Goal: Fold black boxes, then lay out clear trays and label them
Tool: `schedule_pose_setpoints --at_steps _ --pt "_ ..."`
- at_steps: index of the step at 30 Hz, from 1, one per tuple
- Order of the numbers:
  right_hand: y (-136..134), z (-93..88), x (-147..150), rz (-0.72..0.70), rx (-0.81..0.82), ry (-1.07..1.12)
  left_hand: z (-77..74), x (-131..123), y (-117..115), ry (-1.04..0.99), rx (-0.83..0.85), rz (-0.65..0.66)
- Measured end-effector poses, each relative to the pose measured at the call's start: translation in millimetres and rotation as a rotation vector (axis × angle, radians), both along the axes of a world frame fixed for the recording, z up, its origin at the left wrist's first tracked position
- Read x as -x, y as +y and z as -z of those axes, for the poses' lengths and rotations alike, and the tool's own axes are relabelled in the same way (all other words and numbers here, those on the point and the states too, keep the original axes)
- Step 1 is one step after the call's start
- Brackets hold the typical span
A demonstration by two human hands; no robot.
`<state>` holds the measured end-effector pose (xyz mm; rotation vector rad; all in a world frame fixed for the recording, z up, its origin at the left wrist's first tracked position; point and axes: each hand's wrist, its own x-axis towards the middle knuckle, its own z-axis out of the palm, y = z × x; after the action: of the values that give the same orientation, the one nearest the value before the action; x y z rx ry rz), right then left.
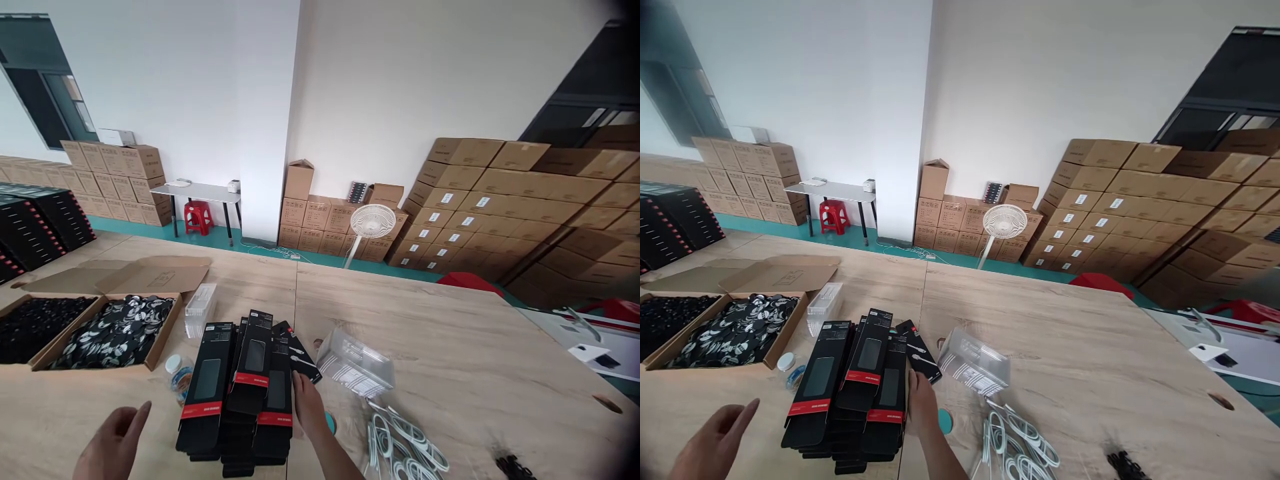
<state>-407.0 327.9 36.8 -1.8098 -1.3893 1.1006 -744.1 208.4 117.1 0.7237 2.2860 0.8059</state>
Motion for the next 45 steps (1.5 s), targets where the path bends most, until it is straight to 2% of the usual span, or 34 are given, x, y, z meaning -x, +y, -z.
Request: schedule_pose_setpoints --at_steps 2,3,4,5,7,9,11,14,18,22,25,27,30,32,33,34,36,38,40,43,45 --pt "14 -1.3 -7 -0.023 -0.046 -0.154 -18.7 -20 -4 0.198 -0.201 0.029" --pt "21 -1.0 -8 -0.034 -0.061 -0.227 -28.5 -35 -2 0.243 -0.377 0.11" --pt "28 0.0 -8 -0.045 -0.068 -0.294 -38.0 -53 3 0.258 -0.565 0.256" --pt "34 1.4 -6 -0.057 -0.065 -0.356 -46.4 -71 11 0.284 -0.667 0.427" --pt "44 5.0 -1 -0.085 -0.048 -0.46 -58.0 -106 34 0.378 -0.694 0.786" --pt "51 8.4 6 -0.115 -0.036 -0.535 -60.6 -132 59 0.417 -0.589 1.063" --pt "57 11.1 9 -0.141 -0.025 -0.582 -54.6 -146 77 0.412 -0.419 1.179" --pt "64 13.4 7 -0.164 0.012 -0.605 -38.6 -148 84 0.395 -0.241 1.184" --pt "66 8.9 -5 -0.15 0.087 -0.572 -27.1 -139 73 0.392 -0.226 1.093" --pt "44 -14.1 -23 -0.104 0.04 -0.522 -32.2 -135 67 0.377 -0.362 0.948" --pt "9 -40.5 -32 0.017 -0.158 -0.387 -44.2 -144 64 0.323 -0.469 0.836" --pt "-20 -56.0 -31 0.078 -0.347 -0.302 -55.4 -160 60 0.155 -0.502 0.766" --pt "-61 -68.7 -22 0.074 -0.603 -0.24 -71.4 -189 50 -0.277 -0.521 0.723" --pt "-81 -70.8 -20 0.037 -0.697 -0.212 -78.4 -203 43 -0.498 -0.558 0.73" --pt "-88 -71.5 -22 0.015 -0.712 -0.183 -80.6 -207 40 -0.531 -0.599 0.746" --pt "-92 -72.7 -27 0.0 -0.704 -0.13 -82.1 -209 37 -0.506 -0.663 0.79" --pt "-96 -78.5 -43 0.008 -0.601 0.082 -84.5 -209 34 -0.317 -0.82 1.01" --pt "-97 -89.5 -61 0.089 -0.394 0.389 -87.5 -209 32 -0.036 -0.943 1.291" --pt "-98 -103.8 -73 0.162 -0.193 0.631 -91.1 -215 30 0.249 -0.952 1.48" --pt "-101 -123.2 -72 0.107 -0.046 0.784 -92.0 -227 26 0.568 -0.929 1.529" --pt "-99 -129.4 -62 0.044 0.002 0.852 -86.7 -227 22 0.694 -0.952 1.502"
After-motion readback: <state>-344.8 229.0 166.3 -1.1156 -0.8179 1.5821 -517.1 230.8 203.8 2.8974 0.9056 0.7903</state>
